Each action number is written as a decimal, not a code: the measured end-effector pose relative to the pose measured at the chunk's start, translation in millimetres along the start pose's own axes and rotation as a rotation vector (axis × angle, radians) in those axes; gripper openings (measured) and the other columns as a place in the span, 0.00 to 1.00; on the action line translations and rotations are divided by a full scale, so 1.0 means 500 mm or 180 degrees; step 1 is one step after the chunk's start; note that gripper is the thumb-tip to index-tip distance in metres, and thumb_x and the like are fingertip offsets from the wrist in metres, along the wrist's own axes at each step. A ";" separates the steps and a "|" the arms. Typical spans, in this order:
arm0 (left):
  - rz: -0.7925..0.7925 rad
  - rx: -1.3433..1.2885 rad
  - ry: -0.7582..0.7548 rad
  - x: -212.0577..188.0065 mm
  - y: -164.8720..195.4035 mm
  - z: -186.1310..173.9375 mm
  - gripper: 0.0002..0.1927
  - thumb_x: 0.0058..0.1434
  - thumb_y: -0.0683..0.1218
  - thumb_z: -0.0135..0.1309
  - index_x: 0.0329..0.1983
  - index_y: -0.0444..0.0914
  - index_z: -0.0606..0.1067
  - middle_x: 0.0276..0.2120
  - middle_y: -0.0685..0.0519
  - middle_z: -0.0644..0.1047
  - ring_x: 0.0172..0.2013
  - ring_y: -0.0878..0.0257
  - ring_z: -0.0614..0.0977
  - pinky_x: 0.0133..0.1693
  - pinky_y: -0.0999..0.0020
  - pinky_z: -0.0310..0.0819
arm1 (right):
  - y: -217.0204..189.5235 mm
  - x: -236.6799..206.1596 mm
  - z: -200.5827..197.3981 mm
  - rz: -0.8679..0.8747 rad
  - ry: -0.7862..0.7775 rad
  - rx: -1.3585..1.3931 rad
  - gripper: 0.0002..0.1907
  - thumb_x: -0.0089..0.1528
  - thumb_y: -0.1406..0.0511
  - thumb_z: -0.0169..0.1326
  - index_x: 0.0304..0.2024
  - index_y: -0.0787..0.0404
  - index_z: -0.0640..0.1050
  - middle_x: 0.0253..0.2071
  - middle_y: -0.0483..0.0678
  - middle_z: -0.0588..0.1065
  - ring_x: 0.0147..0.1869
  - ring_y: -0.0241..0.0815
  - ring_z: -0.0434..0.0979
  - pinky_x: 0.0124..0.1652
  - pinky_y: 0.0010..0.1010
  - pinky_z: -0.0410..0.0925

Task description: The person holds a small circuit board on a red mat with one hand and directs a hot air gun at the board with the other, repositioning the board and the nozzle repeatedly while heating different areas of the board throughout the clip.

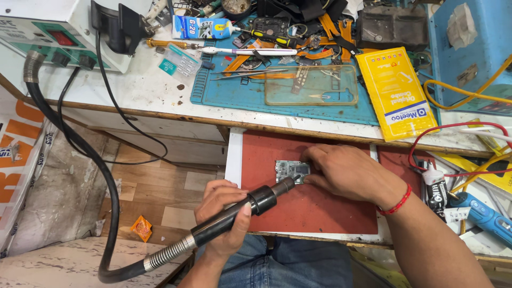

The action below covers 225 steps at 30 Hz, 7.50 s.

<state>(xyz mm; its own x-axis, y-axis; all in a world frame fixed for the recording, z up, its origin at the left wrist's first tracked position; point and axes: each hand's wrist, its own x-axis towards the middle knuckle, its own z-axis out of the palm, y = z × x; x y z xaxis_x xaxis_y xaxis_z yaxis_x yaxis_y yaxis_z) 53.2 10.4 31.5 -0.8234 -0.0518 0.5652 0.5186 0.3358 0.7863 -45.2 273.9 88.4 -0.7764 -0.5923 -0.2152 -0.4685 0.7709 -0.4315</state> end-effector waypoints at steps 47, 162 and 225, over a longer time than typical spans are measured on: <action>-0.0197 0.0143 0.0274 0.005 -0.023 0.022 0.11 0.60 0.47 0.57 0.38 0.34 0.76 0.36 0.47 0.81 0.45 0.52 0.80 0.55 0.56 0.74 | 0.044 -0.003 -0.023 0.0176 -0.0064 -0.0040 0.21 0.58 0.58 0.57 0.52 0.57 0.74 0.44 0.53 0.76 0.46 0.58 0.79 0.43 0.50 0.71; -0.0051 -0.0195 0.0026 0.054 0.030 -0.006 0.10 0.61 0.46 0.61 0.40 0.35 0.76 0.38 0.49 0.81 0.44 0.55 0.81 0.55 0.57 0.74 | -0.021 -0.009 -0.060 -0.0136 0.0212 -0.0192 0.21 0.61 0.59 0.55 0.55 0.57 0.72 0.37 0.57 0.80 0.41 0.62 0.79 0.39 0.52 0.71; 0.0037 -0.0008 -0.0034 0.015 0.011 -0.010 0.11 0.59 0.47 0.64 0.39 0.37 0.77 0.36 0.49 0.81 0.43 0.53 0.82 0.52 0.59 0.77 | -0.026 0.000 -0.018 0.0087 -0.0008 -0.0069 0.22 0.59 0.60 0.56 0.55 0.59 0.71 0.42 0.55 0.80 0.46 0.58 0.80 0.43 0.49 0.71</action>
<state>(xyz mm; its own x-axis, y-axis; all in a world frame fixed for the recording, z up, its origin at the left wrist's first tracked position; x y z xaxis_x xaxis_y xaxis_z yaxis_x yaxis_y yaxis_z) 51.0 7.3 41.5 -0.8196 -0.0378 0.5717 0.5288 0.3339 0.7803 -42.8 265.8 101.8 -0.7880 -0.5716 -0.2289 -0.4563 0.7917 -0.4063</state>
